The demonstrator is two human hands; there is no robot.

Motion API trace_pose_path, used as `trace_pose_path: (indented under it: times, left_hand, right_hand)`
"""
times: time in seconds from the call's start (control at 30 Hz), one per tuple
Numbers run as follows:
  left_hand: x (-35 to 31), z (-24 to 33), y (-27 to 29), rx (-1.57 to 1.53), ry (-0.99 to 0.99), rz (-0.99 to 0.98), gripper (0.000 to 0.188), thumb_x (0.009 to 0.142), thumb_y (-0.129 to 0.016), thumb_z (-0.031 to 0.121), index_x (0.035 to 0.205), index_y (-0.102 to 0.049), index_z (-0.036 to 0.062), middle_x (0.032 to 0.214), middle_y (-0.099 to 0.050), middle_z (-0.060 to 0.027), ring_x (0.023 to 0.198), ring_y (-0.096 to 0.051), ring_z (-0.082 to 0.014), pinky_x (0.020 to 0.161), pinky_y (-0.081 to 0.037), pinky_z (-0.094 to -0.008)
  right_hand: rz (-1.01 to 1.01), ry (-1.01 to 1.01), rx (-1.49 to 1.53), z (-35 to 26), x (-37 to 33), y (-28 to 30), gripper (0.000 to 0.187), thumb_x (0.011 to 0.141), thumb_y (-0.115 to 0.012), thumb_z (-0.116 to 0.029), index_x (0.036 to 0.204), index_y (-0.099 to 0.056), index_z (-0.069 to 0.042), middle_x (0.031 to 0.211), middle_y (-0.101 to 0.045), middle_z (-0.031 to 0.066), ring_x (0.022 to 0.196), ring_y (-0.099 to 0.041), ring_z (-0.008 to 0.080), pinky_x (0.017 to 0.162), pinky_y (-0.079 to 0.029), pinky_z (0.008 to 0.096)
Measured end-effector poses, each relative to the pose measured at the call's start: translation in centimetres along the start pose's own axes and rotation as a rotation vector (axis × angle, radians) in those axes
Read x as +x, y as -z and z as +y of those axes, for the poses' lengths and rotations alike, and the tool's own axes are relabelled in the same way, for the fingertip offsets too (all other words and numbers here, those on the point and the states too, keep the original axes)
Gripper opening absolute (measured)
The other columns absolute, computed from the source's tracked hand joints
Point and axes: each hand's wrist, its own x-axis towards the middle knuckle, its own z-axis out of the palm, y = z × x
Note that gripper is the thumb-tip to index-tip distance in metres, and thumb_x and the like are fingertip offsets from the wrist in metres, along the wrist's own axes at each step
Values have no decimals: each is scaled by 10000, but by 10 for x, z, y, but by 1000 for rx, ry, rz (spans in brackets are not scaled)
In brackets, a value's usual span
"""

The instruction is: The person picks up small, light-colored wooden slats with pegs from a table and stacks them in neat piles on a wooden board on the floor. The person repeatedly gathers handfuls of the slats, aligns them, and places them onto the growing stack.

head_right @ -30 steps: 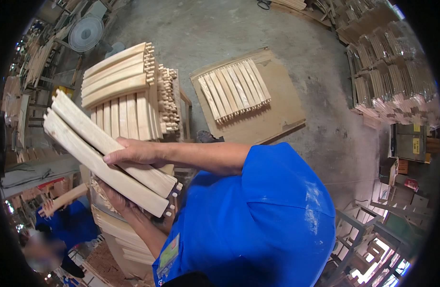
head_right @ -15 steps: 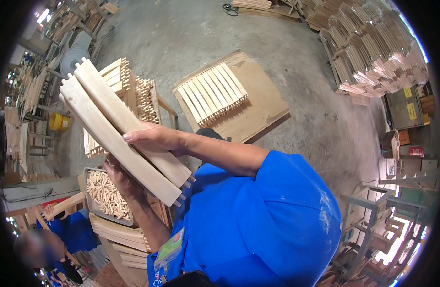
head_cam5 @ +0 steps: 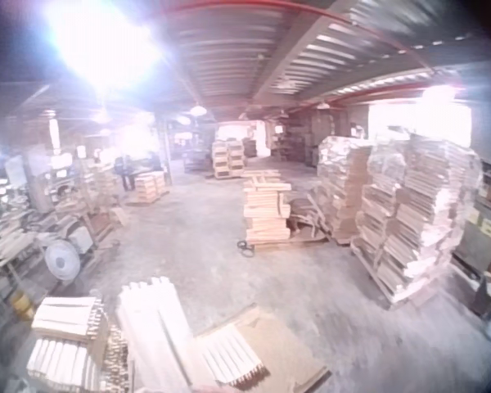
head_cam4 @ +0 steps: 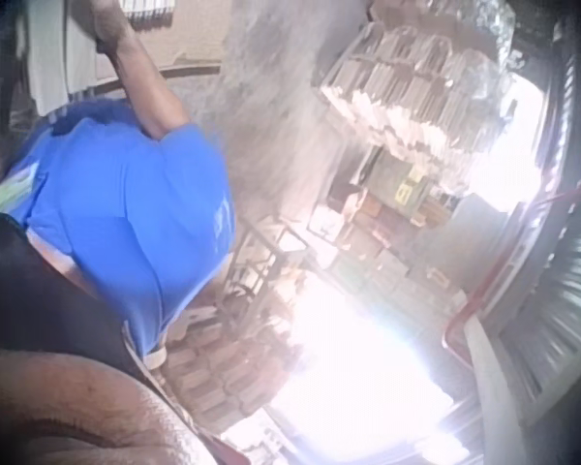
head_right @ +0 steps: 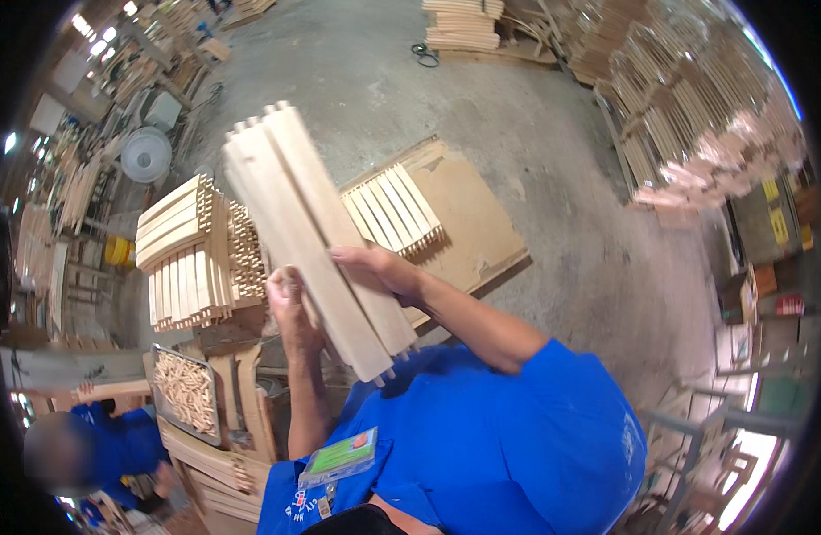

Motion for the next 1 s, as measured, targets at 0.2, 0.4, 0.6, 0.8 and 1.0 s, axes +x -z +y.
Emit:
trace_pose_path:
  times: [0.2,0.4,0.6,0.8,1.0]
  left_hand:
    - [-25,-84,-166,201,213,-31,735,961,-742,581,1296,-458,-7,1155,-626,-120,1047,-616,-174,915,-551,-343]
    - [-36,-135,-246,140,338,-96,775,914,-820,549,1269,-460,-38,1129,-644,-156,1015,-641,-193,875,-566,-347]
    - [-38,-172,-263,60,407,-145,829,883,-835,582,1281,-479,-52,1161,-663,-196,1039,-664,-220,896,-572,-360]
    - [-40,-176,-273,-47,523,-147,764,919,-828,500,1312,-442,-30,1164,-672,-192,1047,-671,-200,881,-586,-349]
    - [-37,-173,-272,83,493,-126,899,853,-859,554,1327,-474,-106,1214,-661,-231,1101,-666,-245,936,-566,-367]
  right_hand:
    - [113,-30,109,-38,-99,143,598,1096,-476,-385,1503,-509,52,1450,-628,187,1267,-656,257,1116,-500,380]
    - [275,-16,266,-46,-154,217,544,1072,-561,-333,1468,-536,38,1361,-678,175,1196,-700,250,1036,-576,389]
    - [415,-44,264,-32,-167,253,511,1061,-582,-358,1408,-601,17,1305,-709,166,1132,-722,243,1004,-587,387]
    - [555,0,182,-26,-164,253,550,1063,-564,-367,1443,-571,31,1335,-691,189,1181,-697,295,1039,-567,406]
    - [361,69,307,-19,-165,256,593,1074,-527,-410,1474,-543,28,1396,-654,204,1236,-662,328,1098,-528,446]
